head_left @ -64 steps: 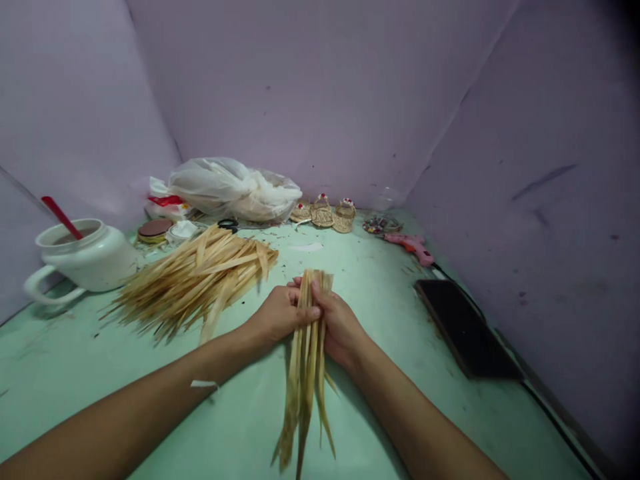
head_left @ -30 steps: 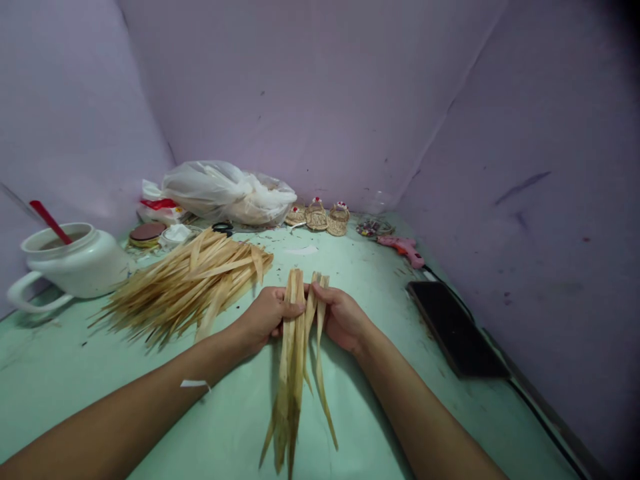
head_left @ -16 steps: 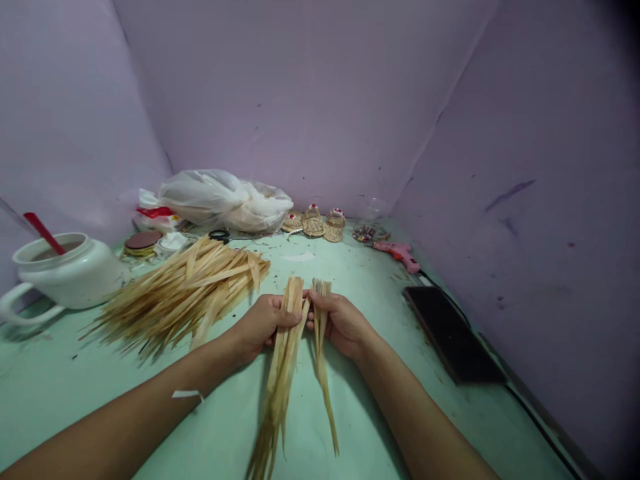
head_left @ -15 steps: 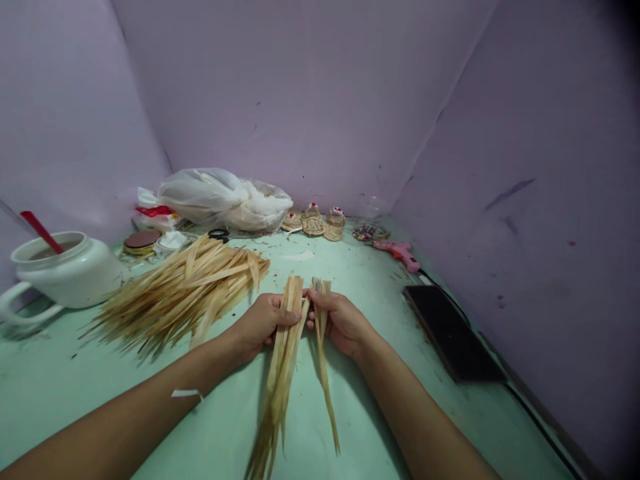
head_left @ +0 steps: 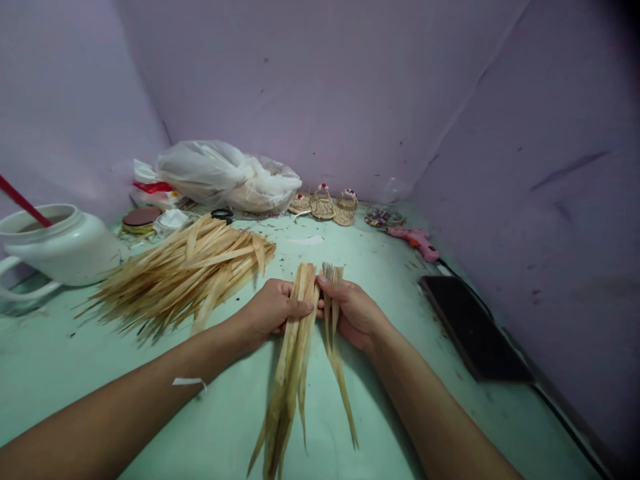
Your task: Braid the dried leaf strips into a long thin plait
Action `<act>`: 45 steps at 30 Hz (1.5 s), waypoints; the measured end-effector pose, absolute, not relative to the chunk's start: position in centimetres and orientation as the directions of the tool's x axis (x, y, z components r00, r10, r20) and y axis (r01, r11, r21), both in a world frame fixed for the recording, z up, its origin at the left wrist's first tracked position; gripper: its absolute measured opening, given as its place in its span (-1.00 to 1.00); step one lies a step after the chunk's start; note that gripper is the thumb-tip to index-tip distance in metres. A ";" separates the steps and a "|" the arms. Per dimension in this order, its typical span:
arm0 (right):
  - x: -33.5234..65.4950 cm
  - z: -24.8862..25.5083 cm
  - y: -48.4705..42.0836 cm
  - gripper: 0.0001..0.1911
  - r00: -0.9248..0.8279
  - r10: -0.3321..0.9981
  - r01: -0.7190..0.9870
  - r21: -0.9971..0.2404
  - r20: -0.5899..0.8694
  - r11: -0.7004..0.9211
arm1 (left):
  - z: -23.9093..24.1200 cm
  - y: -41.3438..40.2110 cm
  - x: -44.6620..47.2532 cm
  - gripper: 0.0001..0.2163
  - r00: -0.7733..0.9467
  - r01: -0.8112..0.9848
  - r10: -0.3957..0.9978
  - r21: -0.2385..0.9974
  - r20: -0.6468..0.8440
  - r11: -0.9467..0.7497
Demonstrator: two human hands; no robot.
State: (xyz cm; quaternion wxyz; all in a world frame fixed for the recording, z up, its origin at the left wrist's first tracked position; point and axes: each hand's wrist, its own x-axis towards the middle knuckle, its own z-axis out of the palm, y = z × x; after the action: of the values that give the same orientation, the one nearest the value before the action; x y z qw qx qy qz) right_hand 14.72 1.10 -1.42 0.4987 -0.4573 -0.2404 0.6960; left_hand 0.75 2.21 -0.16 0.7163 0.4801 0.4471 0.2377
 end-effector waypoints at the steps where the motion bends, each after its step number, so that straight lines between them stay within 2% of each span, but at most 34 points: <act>1: 14.7 -1.4 1.0 -0.88 -0.083 0.914 -0.472 -0.792 -0.398 -0.388 | -0.1 2.2 0.8 -0.66 0.483 0.087 0.775 0.903 -0.407 0.420; 6: 14.7 -1.0 1.0 -0.79 -0.163 0.909 -0.492 -0.767 -0.384 -0.412 | 0.2 1.8 0.9 -0.63 0.461 0.003 0.801 0.903 -0.383 0.430; 15: 14.9 -0.3 1.1 -0.66 -0.264 0.882 -0.532 -0.703 -0.392 -0.472 | 0.2 1.8 1.0 -0.71 0.412 0.007 0.833 0.916 -0.368 0.401; 22: 15.7 -0.9 1.7 -0.72 -0.205 0.889 -0.562 -0.694 -0.409 -0.449 | -0.5 1.9 0.9 -0.68 0.458 0.039 0.819 0.929 -0.345 0.369; 26: 15.8 -0.7 1.5 -0.92 -0.150 0.912 -0.555 -0.731 -0.382 -0.398 | -0.6 2.0 0.8 -0.67 0.507 0.038 0.797 0.933 -0.327 0.358; 33: 14.8 -0.6 0.4 -0.67 -0.119 0.938 -0.421 -0.839 -0.326 -0.345 | -0.7 2.0 0.6 -0.67 0.543 0.029 0.793 0.950 -0.276 0.311; 45: 14.9 -0.6 0.6 -0.67 -0.070 0.935 -0.382 -0.856 -0.349 -0.348 | -0.6 2.0 0.7 -0.64 0.488 0.039 0.819 0.945 -0.302 0.325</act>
State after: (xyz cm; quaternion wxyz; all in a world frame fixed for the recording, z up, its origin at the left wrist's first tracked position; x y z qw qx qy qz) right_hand 14.93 0.64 -0.55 0.4905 -0.4735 -0.2921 0.6708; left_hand 0.75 1.99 -0.59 0.6962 0.5090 0.4216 0.2801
